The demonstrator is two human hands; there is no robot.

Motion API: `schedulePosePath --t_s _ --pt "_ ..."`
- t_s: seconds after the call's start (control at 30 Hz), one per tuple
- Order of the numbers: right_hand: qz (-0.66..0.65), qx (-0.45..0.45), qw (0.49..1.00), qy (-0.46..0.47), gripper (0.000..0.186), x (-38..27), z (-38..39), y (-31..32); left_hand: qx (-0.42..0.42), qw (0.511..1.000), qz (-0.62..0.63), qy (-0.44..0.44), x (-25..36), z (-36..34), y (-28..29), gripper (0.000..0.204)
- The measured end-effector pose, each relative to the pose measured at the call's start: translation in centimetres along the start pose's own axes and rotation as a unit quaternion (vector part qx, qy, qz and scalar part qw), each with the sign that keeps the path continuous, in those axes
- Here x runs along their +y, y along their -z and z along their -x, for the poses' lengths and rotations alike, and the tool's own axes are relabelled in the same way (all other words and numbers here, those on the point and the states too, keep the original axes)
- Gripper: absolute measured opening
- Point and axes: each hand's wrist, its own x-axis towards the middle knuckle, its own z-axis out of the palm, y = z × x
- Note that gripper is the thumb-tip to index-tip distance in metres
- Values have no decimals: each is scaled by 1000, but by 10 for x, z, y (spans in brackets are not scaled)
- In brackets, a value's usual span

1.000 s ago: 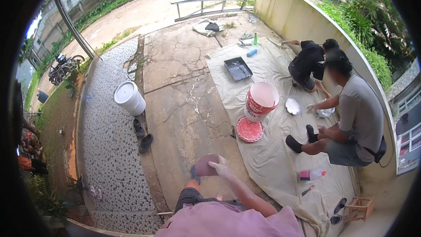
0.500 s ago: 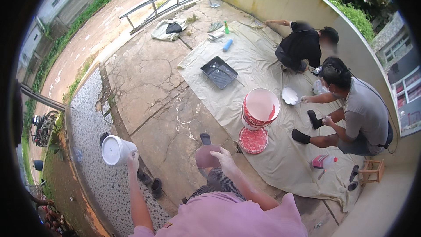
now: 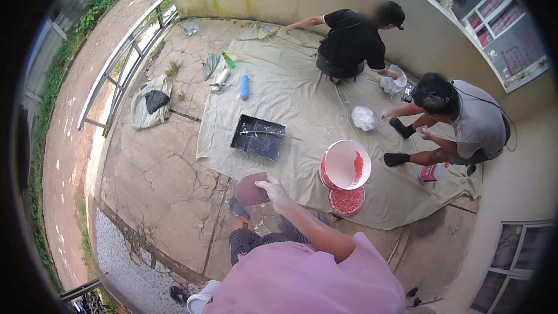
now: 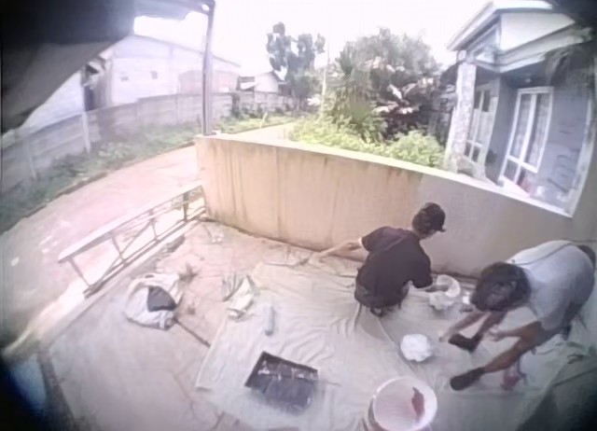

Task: The person wipes a light-colored exterior wall with a cloth, focusing on the area around a window frame and the lower wall sections. They repeatedly rub and wipe the surface, occasionally moving to different spots along the wall.

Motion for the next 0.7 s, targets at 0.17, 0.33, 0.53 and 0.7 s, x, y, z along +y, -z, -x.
schedulePosePath --t_s 0.17,0.33,0.53,0.7 --pt "-45 15 998 -29 23 -23 -151 -100 51 991 71 104 135 -103 130 11" --pt "-65 59 996 3 22 -31 -300 -189 136 975 119 126 310 -232 311 12" --pt "-79 75 994 -28 26 -92 -398 -279 259 901 -130 -324 774 -349 388 23" --pt "-135 114 984 -13 25 -127 -518 -309 177 847 -189 -464 1073 -331 324 27"
